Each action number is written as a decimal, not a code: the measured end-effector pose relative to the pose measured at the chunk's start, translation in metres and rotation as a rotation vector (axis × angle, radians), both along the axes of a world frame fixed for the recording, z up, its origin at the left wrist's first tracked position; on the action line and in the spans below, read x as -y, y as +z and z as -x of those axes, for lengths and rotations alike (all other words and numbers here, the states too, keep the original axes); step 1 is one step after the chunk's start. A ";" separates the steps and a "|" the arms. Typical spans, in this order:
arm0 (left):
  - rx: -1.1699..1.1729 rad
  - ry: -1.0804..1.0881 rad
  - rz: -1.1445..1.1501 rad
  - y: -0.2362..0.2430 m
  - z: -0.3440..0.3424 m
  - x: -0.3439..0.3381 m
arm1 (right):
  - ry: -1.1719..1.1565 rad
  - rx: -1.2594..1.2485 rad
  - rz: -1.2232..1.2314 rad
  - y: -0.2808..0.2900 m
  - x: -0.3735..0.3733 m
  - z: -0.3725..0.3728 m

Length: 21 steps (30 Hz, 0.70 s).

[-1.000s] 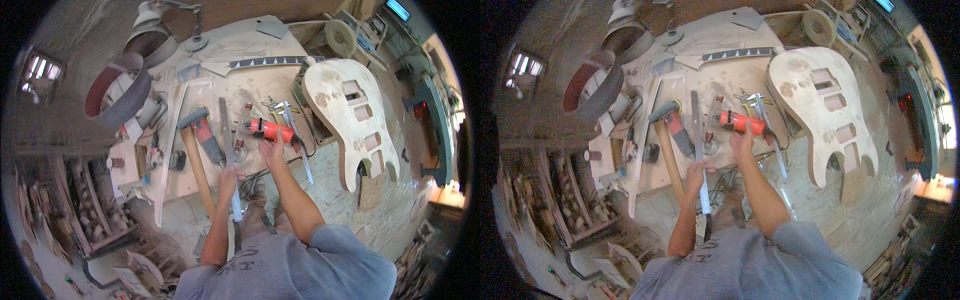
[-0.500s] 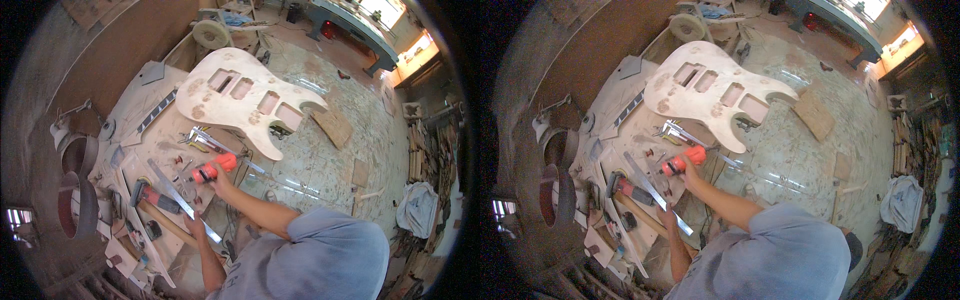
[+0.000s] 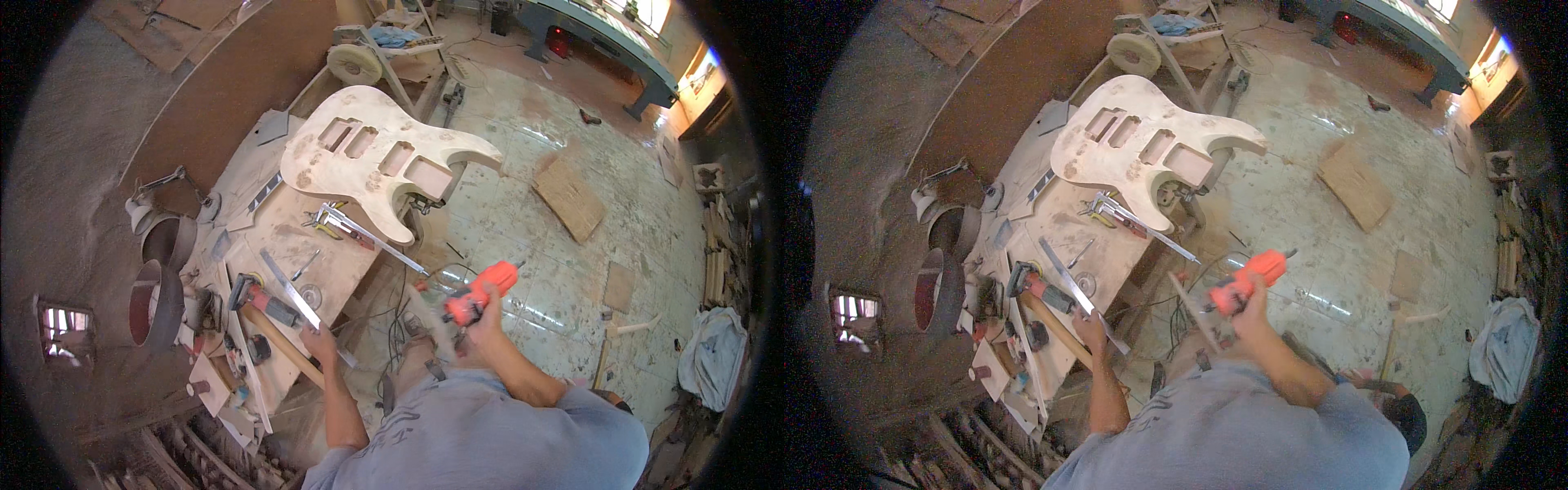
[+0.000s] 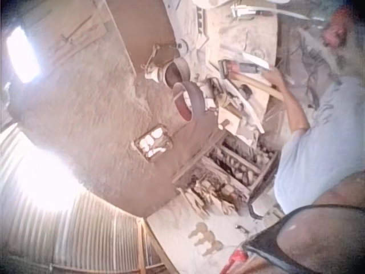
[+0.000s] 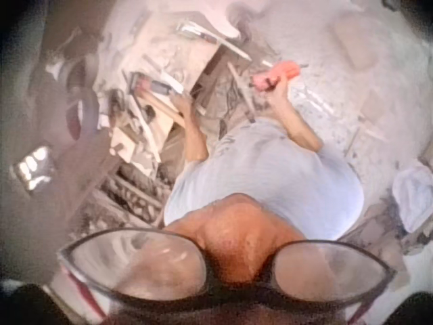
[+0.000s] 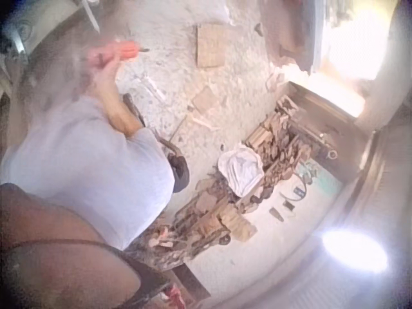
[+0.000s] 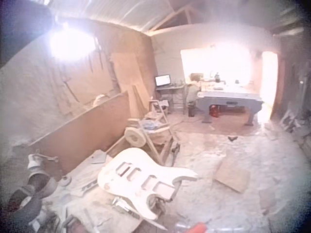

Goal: The person measures a wooden guitar body with a metal ruler and then uses a power router to carve a recessed area into the wood on a workbench.

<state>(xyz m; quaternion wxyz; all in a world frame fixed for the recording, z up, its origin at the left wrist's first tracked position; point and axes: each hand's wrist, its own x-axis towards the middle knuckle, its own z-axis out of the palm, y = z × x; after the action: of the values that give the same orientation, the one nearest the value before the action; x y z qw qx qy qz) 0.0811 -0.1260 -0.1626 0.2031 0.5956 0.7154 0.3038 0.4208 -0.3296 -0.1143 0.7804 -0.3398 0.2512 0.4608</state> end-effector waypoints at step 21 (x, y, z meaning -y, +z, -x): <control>0.468 -0.474 -0.357 0.206 -0.189 -0.036 | -0.125 1.452 -0.270 0.282 -0.107 -0.150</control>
<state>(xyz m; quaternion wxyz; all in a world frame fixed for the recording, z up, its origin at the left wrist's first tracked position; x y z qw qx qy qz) 0.2705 -0.0903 0.0434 0.3189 0.6851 0.4277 0.4960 0.5704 -0.2229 0.1672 0.8098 -0.4453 -0.3682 0.1016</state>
